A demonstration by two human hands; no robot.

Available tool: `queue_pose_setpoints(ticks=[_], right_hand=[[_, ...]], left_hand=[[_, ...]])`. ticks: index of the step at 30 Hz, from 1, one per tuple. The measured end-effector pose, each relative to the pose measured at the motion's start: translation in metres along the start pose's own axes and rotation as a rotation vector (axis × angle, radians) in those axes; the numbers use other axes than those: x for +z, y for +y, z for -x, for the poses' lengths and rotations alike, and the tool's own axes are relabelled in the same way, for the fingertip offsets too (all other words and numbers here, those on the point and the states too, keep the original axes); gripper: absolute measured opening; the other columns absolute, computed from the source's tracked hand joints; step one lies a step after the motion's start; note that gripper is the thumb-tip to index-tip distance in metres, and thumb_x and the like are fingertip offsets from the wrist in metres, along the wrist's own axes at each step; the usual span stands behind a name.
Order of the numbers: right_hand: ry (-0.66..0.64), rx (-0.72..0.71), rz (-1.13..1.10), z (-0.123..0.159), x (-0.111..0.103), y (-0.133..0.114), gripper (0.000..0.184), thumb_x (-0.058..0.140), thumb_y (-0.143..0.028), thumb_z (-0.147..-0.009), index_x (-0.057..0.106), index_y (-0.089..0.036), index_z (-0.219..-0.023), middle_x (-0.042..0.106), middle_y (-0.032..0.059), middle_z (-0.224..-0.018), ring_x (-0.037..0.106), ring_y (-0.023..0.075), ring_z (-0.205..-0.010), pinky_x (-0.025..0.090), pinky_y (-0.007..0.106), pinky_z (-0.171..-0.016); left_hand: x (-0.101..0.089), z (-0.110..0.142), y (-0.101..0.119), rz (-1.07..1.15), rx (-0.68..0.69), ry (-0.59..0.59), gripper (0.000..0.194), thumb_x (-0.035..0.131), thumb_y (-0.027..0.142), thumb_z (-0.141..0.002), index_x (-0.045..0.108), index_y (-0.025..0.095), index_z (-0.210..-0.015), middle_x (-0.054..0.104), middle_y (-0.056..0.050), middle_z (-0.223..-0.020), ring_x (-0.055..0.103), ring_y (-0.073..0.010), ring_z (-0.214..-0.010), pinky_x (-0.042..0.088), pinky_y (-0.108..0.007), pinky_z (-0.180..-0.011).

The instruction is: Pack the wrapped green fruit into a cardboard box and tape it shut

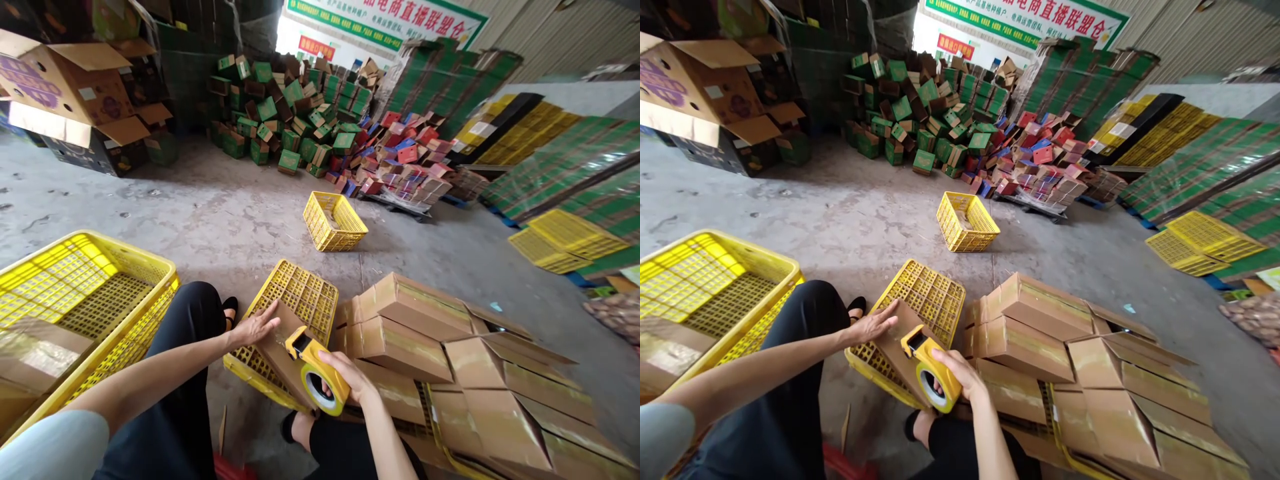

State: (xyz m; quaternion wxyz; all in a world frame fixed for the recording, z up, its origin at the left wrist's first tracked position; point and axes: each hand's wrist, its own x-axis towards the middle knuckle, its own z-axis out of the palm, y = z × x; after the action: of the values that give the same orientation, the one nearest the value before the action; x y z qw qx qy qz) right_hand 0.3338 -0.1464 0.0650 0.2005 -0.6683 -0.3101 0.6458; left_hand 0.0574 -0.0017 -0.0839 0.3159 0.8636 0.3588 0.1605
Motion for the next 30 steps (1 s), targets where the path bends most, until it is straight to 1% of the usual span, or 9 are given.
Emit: queue_pose_setpoints(ticks=[3,5,8,10,12,16,18,24,30], right_hand=[[-0.004,0.005,0.003,-0.012,0.016,-0.017,0.043,0.062,-0.056,-0.095,0.07,-0.014,-0.089,0.07,0.0024,-0.059,0.064,0.0146,-0.049,0.053,0.023,-0.05],[-0.024,0.021,0.009,-0.013,0.02,-0.024,0.043,0.061,-0.055,-0.097,0.071,-0.013,-0.092,0.073,0.0043,-0.062,0.066,0.0152,-0.052,0.056,0.024,-0.055],[-0.032,0.051,0.023,-0.006,0.022,-0.025,0.043,0.06,-0.057,-0.098,0.069,-0.014,-0.097,0.077,0.0079,-0.069,0.072,0.018,-0.058,0.06,0.027,-0.06],[-0.007,0.078,0.041,-0.001,0.026,-0.022,0.044,0.06,-0.059,-0.097,0.064,-0.016,-0.101,0.078,0.009,-0.071,0.075,0.0207,-0.061,0.061,0.029,-0.061],[0.018,0.094,0.077,0.002,0.032,-0.02,0.043,0.06,-0.061,-0.097,0.059,-0.018,-0.104,0.078,0.008,-0.07,0.075,0.0218,-0.06,0.06,0.029,-0.058],[0.043,0.082,0.147,0.002,0.043,-0.021,0.043,0.062,-0.062,-0.095,0.056,-0.02,-0.1,0.072,0.003,-0.058,0.069,0.0195,-0.049,0.056,0.026,-0.05],[0.047,0.057,0.179,0.003,0.044,-0.023,0.044,0.062,-0.063,-0.094,0.057,-0.02,-0.094,0.069,0.0032,-0.054,0.066,0.0186,-0.045,0.054,0.025,-0.047],[0.046,0.0,0.274,0.008,0.04,-0.024,0.047,0.061,-0.065,-0.092,0.061,-0.018,-0.081,0.068,0.0071,-0.054,0.066,0.02,-0.046,0.053,0.027,-0.044],[0.025,0.003,0.3,0.004,0.033,-0.014,0.041,0.063,-0.06,-0.091,0.06,-0.02,-0.085,0.068,0.0059,-0.054,0.067,0.0202,-0.047,0.054,0.027,-0.045]], left_hand=[[-0.013,0.007,-0.011,-0.014,-0.038,-0.03,0.076,0.017,0.063,-0.11,0.013,0.017,-0.171,0.035,-0.018,-0.168,0.036,-0.0341,-0.155,0.038,-0.049,-0.121],[-0.013,0.015,-0.009,-0.022,0.007,-0.035,0.079,0.026,0.067,-0.108,0.022,0.018,-0.169,0.025,-0.018,-0.172,0.022,-0.0375,-0.16,0.03,-0.055,-0.125],[-0.008,0.03,0.003,-0.049,0.254,-0.079,0.085,0.041,0.07,-0.104,0.017,0.023,-0.17,0.017,-0.016,-0.175,0.012,-0.0371,-0.162,0.018,-0.057,-0.13],[-0.004,0.038,0.013,-0.075,0.436,-0.128,0.093,0.045,0.07,-0.102,0.005,0.022,-0.171,0.015,-0.016,-0.175,0.013,-0.0363,-0.162,0.017,-0.056,-0.131],[-0.001,0.044,0.02,-0.094,0.517,-0.155,0.1,0.048,0.072,-0.101,-0.001,0.019,-0.171,0.013,-0.019,-0.174,0.013,-0.0363,-0.162,0.018,-0.054,-0.131],[-0.001,0.046,0.026,-0.101,0.511,-0.143,0.104,0.05,0.074,-0.099,0.0,0.017,-0.171,0.015,-0.02,-0.174,0.015,-0.0361,-0.162,0.017,-0.052,-0.131],[-0.001,0.046,0.026,-0.098,0.501,-0.141,0.106,0.049,0.075,-0.099,-0.003,0.017,-0.171,0.014,-0.02,-0.174,0.017,-0.0356,-0.162,0.018,-0.051,-0.131],[-0.002,0.042,0.026,-0.107,0.486,-0.179,0.106,0.044,0.076,-0.099,-0.012,0.019,-0.169,0.01,-0.016,-0.175,0.018,-0.033,-0.162,0.017,-0.047,-0.131],[0.0,0.038,0.023,-0.095,0.494,-0.2,0.107,0.049,0.073,-0.099,-0.012,0.019,-0.169,0.011,-0.018,-0.175,0.02,-0.0355,-0.161,0.018,-0.049,-0.131]])
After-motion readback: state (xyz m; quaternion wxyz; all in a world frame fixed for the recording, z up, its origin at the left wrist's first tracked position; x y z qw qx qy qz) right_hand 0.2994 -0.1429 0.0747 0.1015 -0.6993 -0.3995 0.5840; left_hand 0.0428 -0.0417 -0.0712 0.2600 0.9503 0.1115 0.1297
